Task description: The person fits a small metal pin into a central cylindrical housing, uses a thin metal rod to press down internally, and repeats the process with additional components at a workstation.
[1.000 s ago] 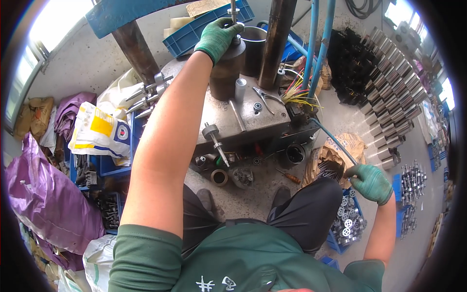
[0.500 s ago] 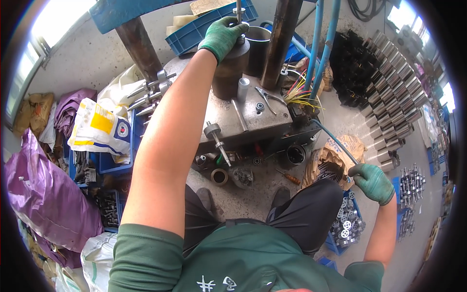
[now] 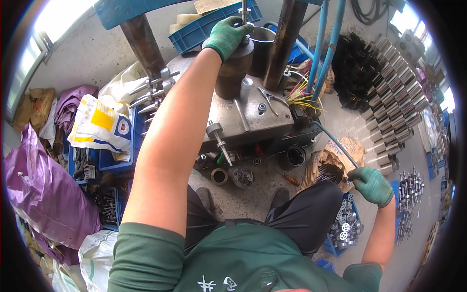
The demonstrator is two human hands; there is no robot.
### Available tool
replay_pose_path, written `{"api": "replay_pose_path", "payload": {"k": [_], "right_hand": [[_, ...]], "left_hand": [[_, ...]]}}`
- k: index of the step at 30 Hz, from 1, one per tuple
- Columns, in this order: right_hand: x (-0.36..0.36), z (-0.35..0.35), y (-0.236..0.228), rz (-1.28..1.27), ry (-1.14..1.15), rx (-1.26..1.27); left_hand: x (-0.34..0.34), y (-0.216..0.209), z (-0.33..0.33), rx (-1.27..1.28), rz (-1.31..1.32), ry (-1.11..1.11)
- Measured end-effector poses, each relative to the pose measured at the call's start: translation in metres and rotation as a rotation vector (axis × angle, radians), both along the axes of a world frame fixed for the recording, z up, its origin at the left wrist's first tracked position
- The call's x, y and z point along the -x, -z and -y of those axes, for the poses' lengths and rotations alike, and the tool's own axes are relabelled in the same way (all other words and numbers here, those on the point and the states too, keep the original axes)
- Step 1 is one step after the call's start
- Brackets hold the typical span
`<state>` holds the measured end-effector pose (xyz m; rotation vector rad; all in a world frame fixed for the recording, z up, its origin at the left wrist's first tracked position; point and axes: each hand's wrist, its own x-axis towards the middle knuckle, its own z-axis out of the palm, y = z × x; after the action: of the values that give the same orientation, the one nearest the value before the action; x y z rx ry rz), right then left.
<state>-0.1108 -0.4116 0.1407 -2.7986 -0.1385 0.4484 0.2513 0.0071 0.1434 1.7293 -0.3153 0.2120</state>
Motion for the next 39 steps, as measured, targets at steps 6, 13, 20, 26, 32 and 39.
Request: {"api": "replay_pose_path", "payload": {"k": [6, 13, 20, 26, 32, 39], "right_hand": [[0.001, -0.003, -0.001, -0.085, -0.123, 0.112], [-0.005, 0.011, 0.002, 0.270, 0.008, -0.072], [-0.124, 0.033, -0.038, 1.163, 0.149, -0.042], [-0.205, 0.048, -0.077, 1.288, 0.213, 0.167], [-0.217, 0.027, -0.086, 1.161, 0.246, 0.208], [-0.176, 0.047, -0.074, 1.152, 0.049, 0.482]], "left_hand": [[0.006, -0.002, 0.002, 0.020, -0.037, -0.004], [0.001, 0.000, 0.002, 0.008, -0.013, -0.008], [-0.013, 0.007, -0.008, -0.196, 0.074, -0.086], [-0.015, 0.007, 0.007, -0.240, 0.113, -0.086], [-0.012, 0.005, 0.001, -0.403, 0.207, -0.164], [0.080, 0.013, 0.027, -0.313, 0.597, -0.182]]}}
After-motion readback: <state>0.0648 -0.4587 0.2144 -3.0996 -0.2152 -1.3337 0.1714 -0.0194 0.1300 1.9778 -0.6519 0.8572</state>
